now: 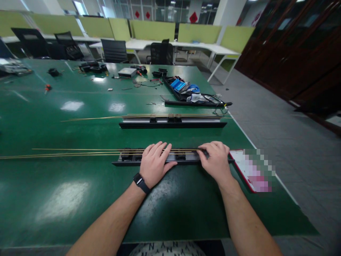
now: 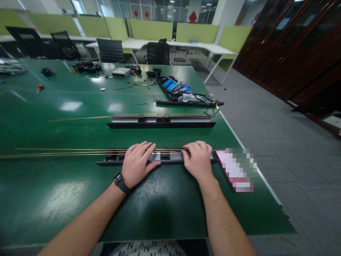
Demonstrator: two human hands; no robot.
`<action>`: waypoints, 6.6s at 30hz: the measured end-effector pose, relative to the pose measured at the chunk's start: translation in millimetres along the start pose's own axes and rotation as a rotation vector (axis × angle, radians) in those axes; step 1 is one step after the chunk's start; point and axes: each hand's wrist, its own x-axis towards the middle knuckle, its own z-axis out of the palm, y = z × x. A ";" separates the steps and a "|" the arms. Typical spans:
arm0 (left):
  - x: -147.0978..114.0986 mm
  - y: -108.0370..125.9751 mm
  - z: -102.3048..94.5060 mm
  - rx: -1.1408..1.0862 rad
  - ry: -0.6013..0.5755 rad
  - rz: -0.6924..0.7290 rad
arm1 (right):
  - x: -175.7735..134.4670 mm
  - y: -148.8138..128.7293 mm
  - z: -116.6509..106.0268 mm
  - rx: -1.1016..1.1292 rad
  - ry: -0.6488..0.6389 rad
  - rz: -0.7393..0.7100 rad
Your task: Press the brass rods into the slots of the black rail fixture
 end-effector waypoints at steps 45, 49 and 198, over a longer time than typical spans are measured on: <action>-0.3 0.1 -0.2 -0.014 -0.010 -0.006 | 1.0 -9.6 0.3 0.046 -0.016 -0.036; 0.3 0.1 -0.8 -0.014 -0.020 -0.010 | 1.2 -5.7 -1.6 0.034 0.013 -0.008; 0.7 2.3 -1.6 -0.006 -0.021 -0.012 | 0.0 -11.5 6.3 0.077 -0.009 -0.034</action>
